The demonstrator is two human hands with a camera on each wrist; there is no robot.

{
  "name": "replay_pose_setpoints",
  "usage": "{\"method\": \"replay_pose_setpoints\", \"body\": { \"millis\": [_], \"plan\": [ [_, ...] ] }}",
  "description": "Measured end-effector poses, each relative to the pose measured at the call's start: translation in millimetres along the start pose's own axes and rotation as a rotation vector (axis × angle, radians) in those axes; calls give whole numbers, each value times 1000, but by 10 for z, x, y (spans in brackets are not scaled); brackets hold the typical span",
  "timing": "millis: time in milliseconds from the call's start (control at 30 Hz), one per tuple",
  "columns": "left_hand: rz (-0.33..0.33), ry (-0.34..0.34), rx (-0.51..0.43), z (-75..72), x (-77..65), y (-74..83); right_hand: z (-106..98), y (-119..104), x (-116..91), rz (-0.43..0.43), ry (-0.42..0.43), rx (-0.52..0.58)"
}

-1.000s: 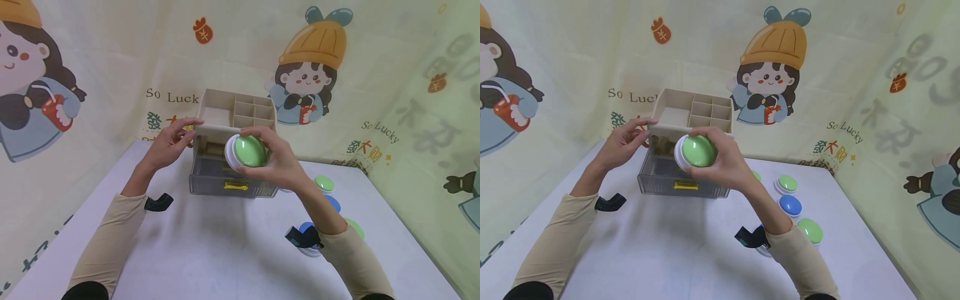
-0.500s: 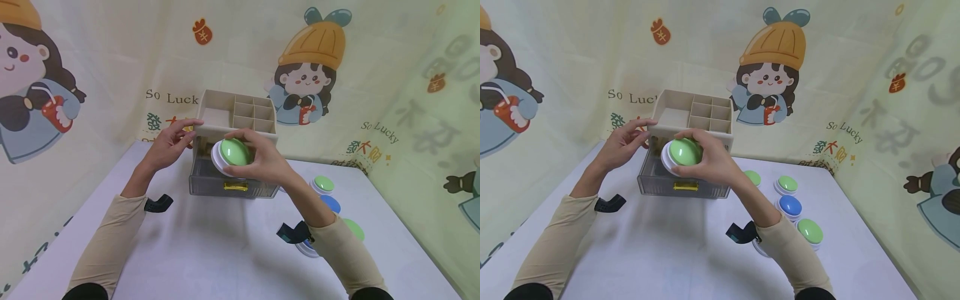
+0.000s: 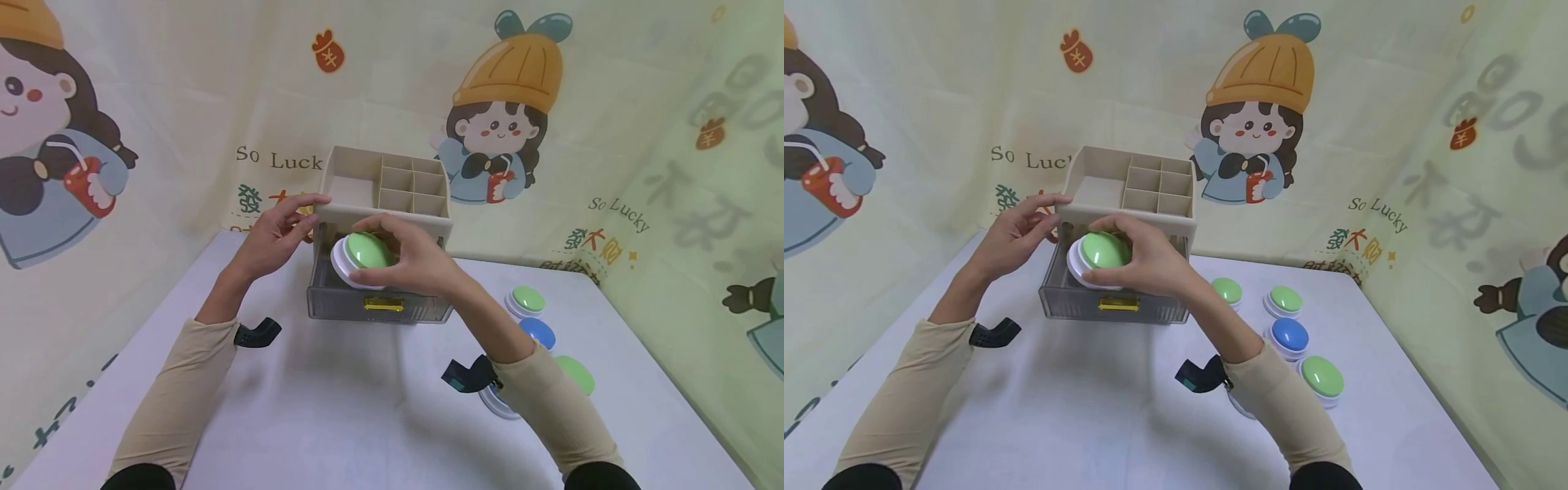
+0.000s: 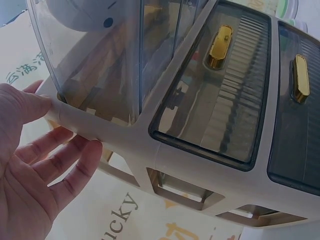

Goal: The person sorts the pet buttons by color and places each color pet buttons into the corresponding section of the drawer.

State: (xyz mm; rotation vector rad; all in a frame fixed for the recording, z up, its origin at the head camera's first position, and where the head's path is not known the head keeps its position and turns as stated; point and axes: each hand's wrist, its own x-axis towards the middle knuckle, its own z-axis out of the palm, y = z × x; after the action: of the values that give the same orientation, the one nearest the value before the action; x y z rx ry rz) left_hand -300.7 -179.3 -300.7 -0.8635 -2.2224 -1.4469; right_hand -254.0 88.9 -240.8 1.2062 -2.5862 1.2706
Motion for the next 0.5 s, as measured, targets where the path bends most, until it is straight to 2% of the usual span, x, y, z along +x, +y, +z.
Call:
{"method": "replay_pose_setpoints", "body": {
  "millis": [300,500],
  "plan": [
    [-3,-1,11,5,0,-1,29,-37,-9,50,-45,-21],
    [-7,1,-10,7,-4,16,32,-41,-13,35,-34,41]
  ]
}}
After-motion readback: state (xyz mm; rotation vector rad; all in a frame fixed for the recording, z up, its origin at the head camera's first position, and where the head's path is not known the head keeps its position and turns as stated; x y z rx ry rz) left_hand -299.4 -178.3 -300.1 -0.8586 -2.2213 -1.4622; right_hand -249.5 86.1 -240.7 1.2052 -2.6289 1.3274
